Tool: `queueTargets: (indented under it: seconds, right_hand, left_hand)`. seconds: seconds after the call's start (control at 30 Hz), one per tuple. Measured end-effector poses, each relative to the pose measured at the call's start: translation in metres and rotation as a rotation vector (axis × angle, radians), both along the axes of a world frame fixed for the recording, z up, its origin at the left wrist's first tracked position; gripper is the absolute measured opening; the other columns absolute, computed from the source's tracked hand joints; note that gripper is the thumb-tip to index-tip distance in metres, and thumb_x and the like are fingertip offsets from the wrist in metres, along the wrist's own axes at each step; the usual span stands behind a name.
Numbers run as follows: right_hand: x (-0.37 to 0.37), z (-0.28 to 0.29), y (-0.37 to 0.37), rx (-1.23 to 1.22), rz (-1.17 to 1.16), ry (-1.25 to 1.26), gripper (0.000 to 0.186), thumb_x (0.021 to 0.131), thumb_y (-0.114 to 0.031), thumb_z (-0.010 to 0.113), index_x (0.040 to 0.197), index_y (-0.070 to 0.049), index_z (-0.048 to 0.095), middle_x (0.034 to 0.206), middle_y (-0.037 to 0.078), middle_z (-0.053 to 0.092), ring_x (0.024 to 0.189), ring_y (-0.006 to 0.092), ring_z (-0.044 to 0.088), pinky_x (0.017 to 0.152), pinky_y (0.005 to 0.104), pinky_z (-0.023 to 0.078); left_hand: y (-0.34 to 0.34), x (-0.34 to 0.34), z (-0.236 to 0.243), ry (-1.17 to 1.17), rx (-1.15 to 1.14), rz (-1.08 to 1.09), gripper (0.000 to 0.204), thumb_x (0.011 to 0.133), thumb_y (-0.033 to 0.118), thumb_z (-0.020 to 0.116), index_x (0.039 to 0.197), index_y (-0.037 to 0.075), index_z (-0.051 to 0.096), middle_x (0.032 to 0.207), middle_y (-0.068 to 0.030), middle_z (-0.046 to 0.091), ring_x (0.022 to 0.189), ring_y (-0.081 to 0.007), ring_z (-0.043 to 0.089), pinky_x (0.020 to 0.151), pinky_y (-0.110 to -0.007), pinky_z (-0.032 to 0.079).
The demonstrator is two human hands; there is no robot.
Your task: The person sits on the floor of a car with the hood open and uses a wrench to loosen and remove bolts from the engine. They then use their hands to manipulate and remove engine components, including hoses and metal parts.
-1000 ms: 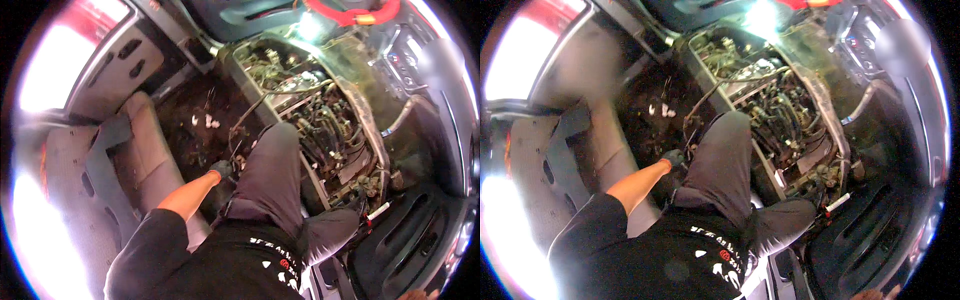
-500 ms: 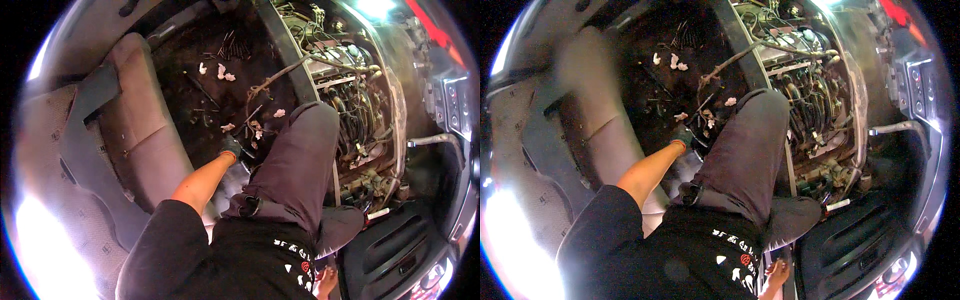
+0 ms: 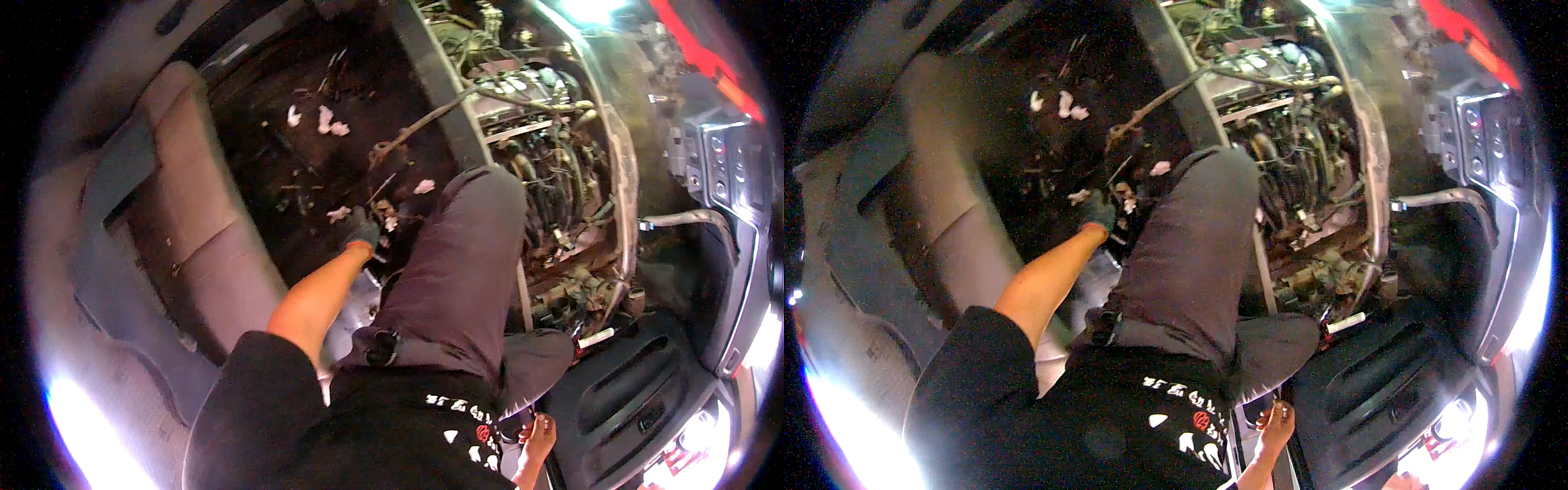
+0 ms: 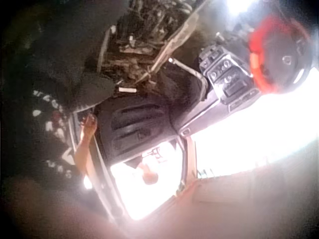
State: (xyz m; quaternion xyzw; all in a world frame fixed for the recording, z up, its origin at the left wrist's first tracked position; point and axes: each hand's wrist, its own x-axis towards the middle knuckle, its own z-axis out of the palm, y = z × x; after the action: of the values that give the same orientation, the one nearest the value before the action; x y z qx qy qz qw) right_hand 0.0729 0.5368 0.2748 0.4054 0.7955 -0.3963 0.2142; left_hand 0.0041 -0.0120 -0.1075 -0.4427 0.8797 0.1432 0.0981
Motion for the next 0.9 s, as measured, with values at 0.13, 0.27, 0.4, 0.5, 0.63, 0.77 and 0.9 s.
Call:
queueTargets:
  seconds: [0.13, 0.27, 0.4, 0.5, 0.63, 0.77, 0.9]
  right_hand:
    - [0.0, 0.012, -0.004, -0.163, -0.411, 0.071, 0.037, 0.096, -0.028, 0.064, 0.124, -0.005, 0.053, 0.082, 0.004, 0.06, 0.063, 0.0109, 0.056, 0.044, 0.0247, 0.037]
    - [-0.035, 0.021, -0.015, -0.154, -0.286, 0.18, 0.049, 0.101, -0.036, 0.056, 0.132, 0.002, 0.05, 0.09, 0.01, 0.065, 0.066, 0.015, 0.061, 0.056, 0.0272, 0.048]
    - [-0.003, 0.009, 0.006, -0.128, -0.254, 0.247, 0.048, 0.102, -0.038, 0.055, 0.128, 0.002, 0.054, 0.092, 0.011, 0.067, 0.072, 0.0154, 0.064, 0.058, 0.0274, 0.051]
    - [0.027, -0.006, 0.016, -0.178, -0.373, 0.228, 0.045, 0.102, -0.037, 0.055, 0.122, 0.004, 0.055, 0.089, 0.012, 0.069, 0.07, 0.017, 0.065, 0.056, 0.0278, 0.051]
    - [0.056, -0.057, 0.035, -0.274, -0.562, 0.255, 0.05, 0.101, -0.041, 0.054, 0.124, 0.004, 0.054, 0.087, 0.013, 0.069, 0.068, 0.0182, 0.066, 0.056, 0.028, 0.051]
    - [0.041, -0.083, 0.053, -0.836, -0.962, 0.655, 0.06, 0.099, -0.056, 0.045, 0.128, -0.005, 0.054, 0.119, 0.015, 0.061, 0.109, 0.0295, 0.06, 0.09, 0.0434, 0.05]
    - [0.006, -0.06, 0.068, -1.213, -1.027, 1.022, 0.064, 0.097, -0.06, 0.046, 0.129, -0.005, 0.054, 0.14, 0.016, 0.052, 0.131, 0.0303, 0.048, 0.107, 0.0481, 0.041]
  left_hand:
    - [0.051, -0.03, 0.028, 0.037, 0.834, 0.14, 0.029, 0.083, 0.024, 0.067, 0.105, 0.005, 0.067, 0.096, -0.0143, 0.068, 0.087, -0.0336, 0.065, 0.073, -0.047, 0.052]
    - [0.024, -0.003, 0.04, 0.059, 1.064, 0.319, 0.027, 0.084, 0.022, 0.068, 0.105, 0.005, 0.068, 0.092, -0.0108, 0.07, 0.084, -0.0294, 0.067, 0.069, -0.046, 0.053]
    - [0.021, 0.009, 0.041, -0.023, 1.11, 0.327, 0.028, 0.086, 0.024, 0.065, 0.108, 0.005, 0.067, 0.096, -0.0104, 0.069, 0.087, -0.0291, 0.066, 0.072, -0.046, 0.052]
    - [0.012, 0.007, 0.049, -0.075, 1.114, 0.296, 0.029, 0.088, 0.025, 0.062, 0.11, 0.006, 0.066, 0.099, -0.0102, 0.069, 0.09, -0.0288, 0.065, 0.074, -0.046, 0.052]
    - [0.002, -0.005, 0.069, -0.13, 1.104, 0.223, 0.031, 0.09, 0.026, 0.06, 0.114, 0.007, 0.065, 0.102, -0.0098, 0.068, 0.093, -0.0285, 0.064, 0.077, -0.045, 0.051]
    - [-0.007, -0.017, 0.098, -0.171, 1.069, 0.147, 0.032, 0.093, 0.028, 0.057, 0.117, 0.008, 0.064, 0.106, -0.0095, 0.068, 0.096, -0.0282, 0.063, 0.08, -0.045, 0.05]
    - [-0.01, -0.018, 0.128, -0.22, 1.024, 0.101, 0.034, 0.095, 0.029, 0.054, 0.12, 0.009, 0.063, 0.11, -0.0091, 0.067, 0.099, -0.0278, 0.062, 0.082, -0.045, 0.05]
